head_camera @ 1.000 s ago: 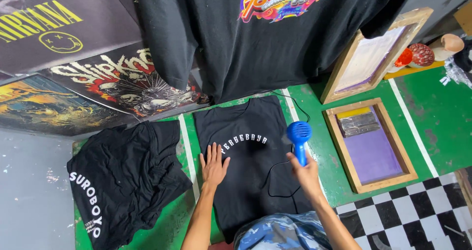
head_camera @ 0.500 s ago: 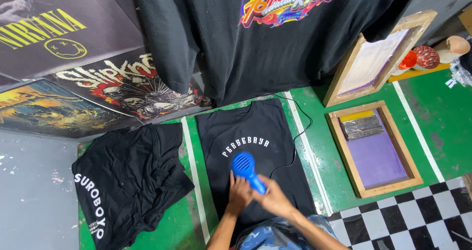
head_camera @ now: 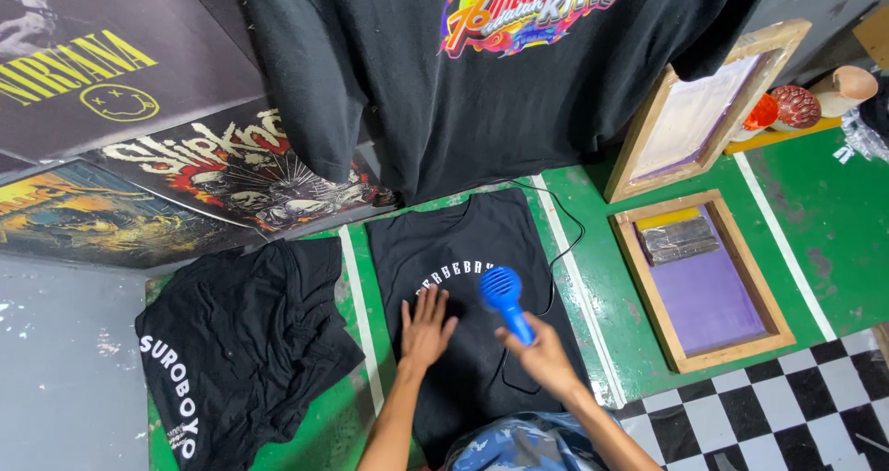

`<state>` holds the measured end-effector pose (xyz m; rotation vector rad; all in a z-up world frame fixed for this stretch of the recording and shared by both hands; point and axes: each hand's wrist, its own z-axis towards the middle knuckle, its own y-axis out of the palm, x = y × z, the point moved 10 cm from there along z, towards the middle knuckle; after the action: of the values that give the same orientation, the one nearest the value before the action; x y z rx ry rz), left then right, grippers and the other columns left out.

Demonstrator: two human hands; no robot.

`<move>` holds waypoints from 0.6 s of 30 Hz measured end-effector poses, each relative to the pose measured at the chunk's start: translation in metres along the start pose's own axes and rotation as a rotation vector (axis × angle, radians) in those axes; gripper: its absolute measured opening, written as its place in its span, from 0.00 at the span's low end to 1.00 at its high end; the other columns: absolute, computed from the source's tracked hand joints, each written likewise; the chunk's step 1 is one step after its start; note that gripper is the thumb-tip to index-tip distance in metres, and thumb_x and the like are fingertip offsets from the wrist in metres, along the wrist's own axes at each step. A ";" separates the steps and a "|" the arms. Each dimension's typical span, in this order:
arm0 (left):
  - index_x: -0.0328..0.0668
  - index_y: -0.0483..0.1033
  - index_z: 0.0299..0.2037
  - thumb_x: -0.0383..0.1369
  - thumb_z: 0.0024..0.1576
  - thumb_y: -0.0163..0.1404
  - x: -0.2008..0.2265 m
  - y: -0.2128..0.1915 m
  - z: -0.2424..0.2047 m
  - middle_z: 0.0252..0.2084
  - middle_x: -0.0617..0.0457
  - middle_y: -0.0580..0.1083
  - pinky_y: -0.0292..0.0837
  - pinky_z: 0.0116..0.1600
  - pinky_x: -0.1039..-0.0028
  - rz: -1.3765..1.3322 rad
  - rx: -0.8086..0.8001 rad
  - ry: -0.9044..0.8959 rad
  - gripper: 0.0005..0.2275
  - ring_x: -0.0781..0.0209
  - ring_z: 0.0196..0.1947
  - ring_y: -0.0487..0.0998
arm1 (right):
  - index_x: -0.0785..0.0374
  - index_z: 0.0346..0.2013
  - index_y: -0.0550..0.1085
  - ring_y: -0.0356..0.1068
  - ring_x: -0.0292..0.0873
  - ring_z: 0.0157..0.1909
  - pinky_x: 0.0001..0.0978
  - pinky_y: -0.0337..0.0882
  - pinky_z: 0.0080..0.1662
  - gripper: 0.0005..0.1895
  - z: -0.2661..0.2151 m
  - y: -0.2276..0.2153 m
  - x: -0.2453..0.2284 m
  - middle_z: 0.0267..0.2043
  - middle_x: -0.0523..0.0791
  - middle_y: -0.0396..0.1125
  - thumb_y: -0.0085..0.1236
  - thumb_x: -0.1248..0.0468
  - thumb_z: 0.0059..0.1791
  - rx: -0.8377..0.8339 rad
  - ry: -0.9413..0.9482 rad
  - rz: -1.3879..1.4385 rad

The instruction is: The person uses a blue hair dryer to dry a black t-shirt with white text on a green table. They hold the dryer in their right hand and use their left hand to smooth the fabric while moving the dryer back and forth over the printed area.

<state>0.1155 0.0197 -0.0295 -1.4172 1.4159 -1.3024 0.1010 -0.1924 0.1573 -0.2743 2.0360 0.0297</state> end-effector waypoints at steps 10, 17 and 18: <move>0.42 0.59 0.72 0.53 0.63 0.40 -0.020 -0.049 0.009 0.76 0.43 0.56 0.43 0.72 0.41 -0.025 0.342 -0.041 0.31 0.44 0.75 0.54 | 0.67 0.35 0.73 0.57 0.37 0.17 0.27 0.56 0.22 0.09 -0.010 -0.105 -0.005 0.18 0.44 0.60 0.59 0.63 0.51 0.519 0.074 0.206; 0.40 0.54 0.74 0.54 0.64 0.36 0.067 -0.005 -0.015 0.78 0.40 0.49 0.32 0.73 0.40 -0.078 0.128 0.163 0.32 0.42 0.78 0.42 | 0.65 0.45 0.78 0.59 0.35 0.17 0.24 0.57 0.21 0.11 -0.003 -0.028 -0.009 0.19 0.41 0.63 0.62 0.66 0.48 0.172 0.067 0.176; 0.40 0.54 0.74 0.54 0.64 0.36 0.079 -0.018 -0.022 0.78 0.40 0.49 0.32 0.73 0.40 -0.078 0.128 0.161 0.32 0.42 0.78 0.42 | 0.65 0.45 0.78 0.59 0.35 0.17 0.24 0.57 0.21 0.11 -0.005 -0.019 -0.005 0.19 0.41 0.63 0.62 0.66 0.48 0.170 0.067 0.175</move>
<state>0.0893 -0.0522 0.0049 -1.3182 1.3649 -1.5583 0.1028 -0.2104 0.1656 0.0099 2.1100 -0.0441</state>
